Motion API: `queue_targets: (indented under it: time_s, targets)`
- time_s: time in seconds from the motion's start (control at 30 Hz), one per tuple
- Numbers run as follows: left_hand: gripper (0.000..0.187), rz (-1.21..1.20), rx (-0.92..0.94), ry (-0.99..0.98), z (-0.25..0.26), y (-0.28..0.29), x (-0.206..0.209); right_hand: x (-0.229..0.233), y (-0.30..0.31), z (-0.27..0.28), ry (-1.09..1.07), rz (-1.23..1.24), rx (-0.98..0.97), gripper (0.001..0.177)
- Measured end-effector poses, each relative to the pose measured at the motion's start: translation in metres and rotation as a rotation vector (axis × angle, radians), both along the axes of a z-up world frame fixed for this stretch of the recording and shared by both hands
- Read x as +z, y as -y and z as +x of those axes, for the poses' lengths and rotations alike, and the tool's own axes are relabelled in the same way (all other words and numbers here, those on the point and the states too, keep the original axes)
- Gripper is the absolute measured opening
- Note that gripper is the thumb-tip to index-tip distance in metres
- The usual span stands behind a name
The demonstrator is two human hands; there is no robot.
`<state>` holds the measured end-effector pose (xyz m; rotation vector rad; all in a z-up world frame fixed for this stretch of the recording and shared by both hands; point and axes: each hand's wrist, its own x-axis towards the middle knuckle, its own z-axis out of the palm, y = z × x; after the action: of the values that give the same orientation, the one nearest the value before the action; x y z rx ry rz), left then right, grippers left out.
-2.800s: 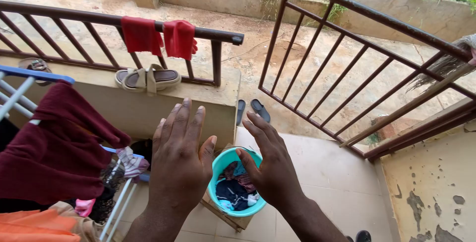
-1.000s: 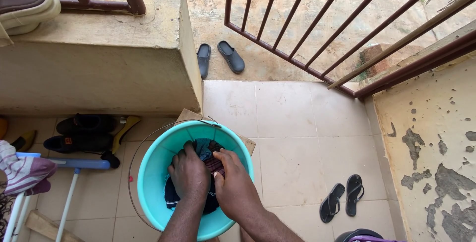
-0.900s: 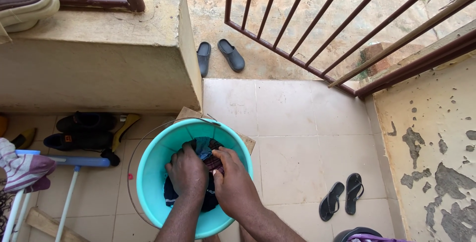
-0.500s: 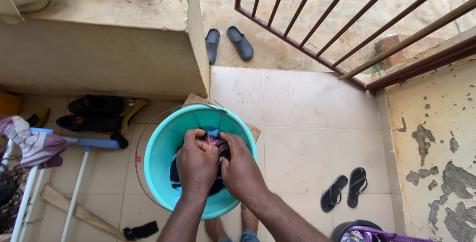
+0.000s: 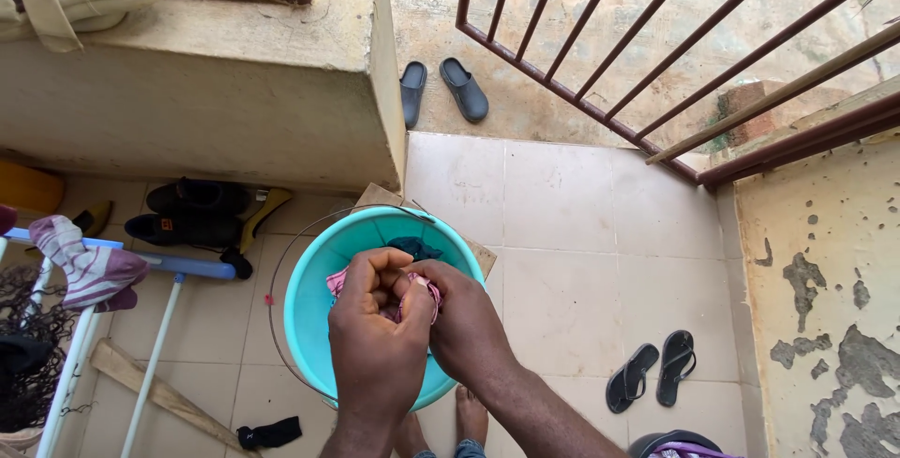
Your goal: Hang washed laundry on a drying rack.
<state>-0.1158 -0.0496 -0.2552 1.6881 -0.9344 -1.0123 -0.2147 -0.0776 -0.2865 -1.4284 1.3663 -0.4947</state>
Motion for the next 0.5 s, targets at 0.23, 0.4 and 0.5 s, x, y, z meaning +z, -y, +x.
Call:
queue_targets:
  time_s: [0.23,0.4,0.5]
  targets:
    - [0.012,-0.163,0.026,0.134,0.025,-0.006,0.021,0.026,0.005,-0.016,0.083,-0.18,-0.007,0.017]
    - [0.054,-0.118,-0.283,0.235,0.042,-0.018,0.005,0.046,0.007,-0.016,0.285,-0.138,-0.106,0.018]
    - [0.044,0.289,-0.212,0.027,0.038,-0.019,0.025,0.086,0.007,-0.006,0.337,0.227,-0.227,0.021]
